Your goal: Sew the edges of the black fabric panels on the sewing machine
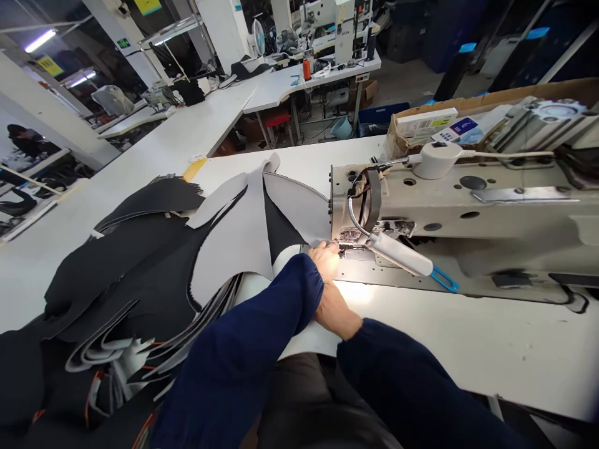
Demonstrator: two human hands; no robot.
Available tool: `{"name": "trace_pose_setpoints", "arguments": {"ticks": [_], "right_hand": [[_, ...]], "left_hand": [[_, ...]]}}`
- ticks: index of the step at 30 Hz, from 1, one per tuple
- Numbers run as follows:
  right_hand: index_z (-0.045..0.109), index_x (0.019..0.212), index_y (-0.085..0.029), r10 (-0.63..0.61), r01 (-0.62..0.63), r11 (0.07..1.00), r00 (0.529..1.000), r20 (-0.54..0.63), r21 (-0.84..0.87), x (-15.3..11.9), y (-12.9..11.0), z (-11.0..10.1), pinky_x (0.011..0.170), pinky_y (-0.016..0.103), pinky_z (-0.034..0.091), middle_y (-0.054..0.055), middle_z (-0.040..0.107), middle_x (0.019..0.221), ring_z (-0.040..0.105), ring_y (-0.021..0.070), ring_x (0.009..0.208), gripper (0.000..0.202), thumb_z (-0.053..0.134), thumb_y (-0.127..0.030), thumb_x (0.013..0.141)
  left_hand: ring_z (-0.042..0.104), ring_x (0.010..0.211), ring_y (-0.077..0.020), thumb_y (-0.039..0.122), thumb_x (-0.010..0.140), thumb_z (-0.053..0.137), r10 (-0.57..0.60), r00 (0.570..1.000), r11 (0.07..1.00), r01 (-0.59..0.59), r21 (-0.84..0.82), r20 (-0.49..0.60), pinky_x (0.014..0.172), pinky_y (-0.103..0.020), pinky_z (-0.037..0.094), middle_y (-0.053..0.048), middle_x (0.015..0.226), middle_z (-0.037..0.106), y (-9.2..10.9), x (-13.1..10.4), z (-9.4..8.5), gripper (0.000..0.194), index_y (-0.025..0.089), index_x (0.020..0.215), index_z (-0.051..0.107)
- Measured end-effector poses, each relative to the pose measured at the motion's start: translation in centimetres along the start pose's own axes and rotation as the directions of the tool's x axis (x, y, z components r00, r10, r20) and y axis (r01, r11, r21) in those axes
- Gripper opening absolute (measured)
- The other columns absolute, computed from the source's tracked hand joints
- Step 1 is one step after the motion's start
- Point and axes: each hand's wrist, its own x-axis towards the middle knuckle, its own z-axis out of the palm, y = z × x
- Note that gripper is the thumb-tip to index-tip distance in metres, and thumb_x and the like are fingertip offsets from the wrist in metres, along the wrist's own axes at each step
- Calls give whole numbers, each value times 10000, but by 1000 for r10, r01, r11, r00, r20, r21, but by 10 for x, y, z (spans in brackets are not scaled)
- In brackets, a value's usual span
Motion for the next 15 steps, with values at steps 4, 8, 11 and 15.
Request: {"name": "trace_pose_setpoints", "arguments": {"ticks": [4, 8, 11, 15], "right_hand": [[651, 952, -143, -45, 47, 996, 999, -27, 81, -30, 3, -24, 970, 536, 431, 149, 623, 1076, 537, 286, 1068, 174, 492, -142, 880], [629, 996, -137, -20, 47, 972, 993, -120, 229, -35, 9, -34, 1023, 583, 381, 152, 630, 1066, 541, 272, 1061, 260, 395, -89, 895], [632, 959, -155, -33, 66, 958, 992, -121, 280, -33, 10, -34, 1018, 592, 388, 143, 640, 1050, 552, 277, 1049, 255, 394, -90, 896], [618, 1091, -155, -31, 59, 951, 995, -97, 302, -33, 11, -32, 1017, 593, 393, 154, 624, 1137, 538, 294, 1115, 307, 399, -82, 889]], "left_hand": [[478, 1078, -236, 130, 834, 529, -2, 999, 1000, 2, 2, -49, 810, -315, 453, -89, 1106, 571, -3, 8, 13, 201, 97, 1005, 629], [482, 1076, -247, 172, 818, 565, -3, 1000, 1000, 2, -21, -27, 812, -338, 490, -98, 1110, 572, -6, 14, 19, 183, 136, 983, 637], [483, 1078, -249, 178, 806, 600, 8, 1000, 999, -8, -31, -9, 817, -344, 497, -99, 1110, 570, -8, 18, 22, 154, 148, 953, 637], [474, 1090, -242, 162, 826, 576, 9, 1000, 999, -11, -43, -28, 825, -331, 485, -102, 1127, 563, -10, 19, 24, 143, 153, 957, 632]]}}
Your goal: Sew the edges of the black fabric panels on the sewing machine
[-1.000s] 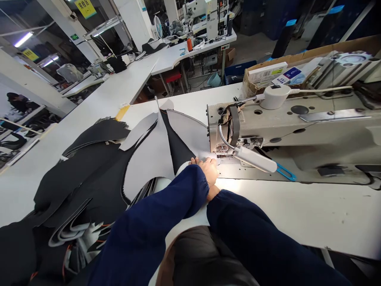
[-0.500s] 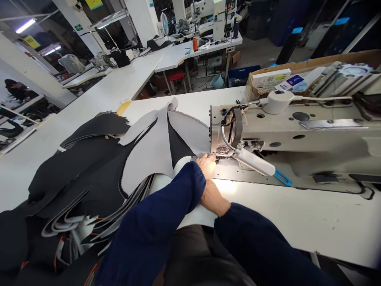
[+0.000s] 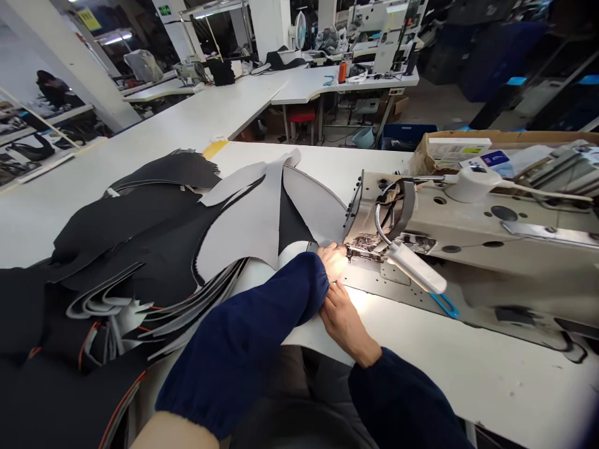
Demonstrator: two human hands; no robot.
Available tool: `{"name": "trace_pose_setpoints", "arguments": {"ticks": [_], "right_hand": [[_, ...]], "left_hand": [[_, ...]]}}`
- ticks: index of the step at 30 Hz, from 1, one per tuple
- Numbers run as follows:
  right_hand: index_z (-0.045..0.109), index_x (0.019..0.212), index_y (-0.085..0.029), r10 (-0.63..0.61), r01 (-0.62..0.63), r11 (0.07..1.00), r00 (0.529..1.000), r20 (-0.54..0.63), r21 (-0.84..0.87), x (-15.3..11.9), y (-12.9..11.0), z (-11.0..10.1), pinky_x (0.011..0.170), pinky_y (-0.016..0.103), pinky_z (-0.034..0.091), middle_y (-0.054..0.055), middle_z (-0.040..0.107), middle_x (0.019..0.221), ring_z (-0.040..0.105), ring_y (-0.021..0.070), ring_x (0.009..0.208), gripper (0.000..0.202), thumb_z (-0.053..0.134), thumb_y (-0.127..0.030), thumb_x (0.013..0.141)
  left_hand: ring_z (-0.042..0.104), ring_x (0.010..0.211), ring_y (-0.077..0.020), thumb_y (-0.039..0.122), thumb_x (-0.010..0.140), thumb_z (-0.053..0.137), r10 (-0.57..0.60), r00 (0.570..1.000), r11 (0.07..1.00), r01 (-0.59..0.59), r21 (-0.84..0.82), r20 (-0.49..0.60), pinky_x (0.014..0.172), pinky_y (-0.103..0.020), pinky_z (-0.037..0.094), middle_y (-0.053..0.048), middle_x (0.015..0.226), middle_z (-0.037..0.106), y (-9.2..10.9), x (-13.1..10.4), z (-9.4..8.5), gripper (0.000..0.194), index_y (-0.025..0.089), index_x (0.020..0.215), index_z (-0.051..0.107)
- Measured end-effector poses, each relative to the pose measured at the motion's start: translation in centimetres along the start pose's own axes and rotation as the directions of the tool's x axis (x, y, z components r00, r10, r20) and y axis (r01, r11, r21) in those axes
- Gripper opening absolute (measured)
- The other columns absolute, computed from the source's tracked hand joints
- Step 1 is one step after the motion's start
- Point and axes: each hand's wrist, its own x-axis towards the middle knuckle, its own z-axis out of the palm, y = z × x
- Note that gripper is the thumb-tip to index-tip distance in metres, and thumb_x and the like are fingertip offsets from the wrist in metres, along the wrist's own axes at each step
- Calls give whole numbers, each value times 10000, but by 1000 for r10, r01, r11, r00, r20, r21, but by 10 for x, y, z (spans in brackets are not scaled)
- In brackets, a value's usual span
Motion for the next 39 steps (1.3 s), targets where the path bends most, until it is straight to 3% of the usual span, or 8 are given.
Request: {"name": "trace_pose_setpoints", "arguments": {"ticks": [5, 11, 18, 23, 32, 36, 39], "right_hand": [[596, 1155, -176, 4, -4, 1000, 1000, 1, 31, -2, 3, 1, 1000, 607, 399, 139, 628, 1159, 530, 299, 1141, 349, 382, -85, 895], [539, 1230, -217, -2, 1, 998, 1000, 22, 59, -8, 7, 1, 1047, 605, 362, 94, 639, 1176, 551, 267, 1152, 363, 392, -100, 919], [526, 1271, -207, -64, 64, 998, 998, -1, -29, -42, 25, -25, 1106, 587, 300, 102, 571, 1306, 506, 266, 1239, 390, 465, -102, 900], [565, 1218, -193, 14, -19, 996, 998, -55, -82, -66, 30, -41, 1089, 571, 343, 112, 581, 1293, 529, 271, 1217, 348, 495, -100, 890], [601, 1155, -213, 52, -59, 995, 995, -81, -82, -62, 38, -35, 1072, 517, 401, 81, 638, 1216, 576, 239, 1158, 279, 511, -142, 901], [634, 1122, -221, 172, -176, 984, 974, -145, -15, -72, 33, -37, 1051, 481, 443, 72, 652, 1197, 607, 226, 1114, 243, 508, -203, 915], [633, 1169, -215, 379, -359, 923, 910, -170, 134, -85, 16, -43, 1065, 485, 429, 82, 588, 1302, 561, 251, 1187, 286, 503, -289, 926]], "left_hand": [[479, 1062, -237, 122, 841, 511, 23, 999, 1000, -24, -14, -47, 783, -314, 480, -109, 1147, 564, -2, -2, 0, 199, 138, 996, 635], [500, 1022, -261, 127, 854, 471, 60, 988, 994, -71, -77, -145, 722, -334, 468, -148, 1087, 592, -3, 1, 7, 225, 105, 910, 688], [512, 990, -285, 155, 849, 471, 62, 972, 985, -97, -146, -226, 686, -365, 454, -184, 1082, 600, -8, 6, 17, 261, 116, 929, 717], [513, 971, -290, 129, 857, 443, 60, 970, 984, -97, -148, -235, 670, -374, 443, -211, 1065, 598, -7, 3, 17, 283, 111, 879, 725], [488, 1016, -278, 190, 902, 466, -2, 982, 992, -22, -125, -189, 791, -378, 430, -151, 1097, 599, 1, 0, 14, 273, 146, 921, 735], [483, 1045, -293, 151, 903, 437, -9, 990, 996, -3, -89, -139, 758, -355, 444, -144, 1116, 594, 2, -3, 7, 293, 132, 913, 729], [491, 1065, -312, 124, 900, 389, -4, 997, 998, -2, -70, -83, 728, -348, 455, -150, 1151, 583, 1, -8, -4, 338, 129, 961, 721]]}}
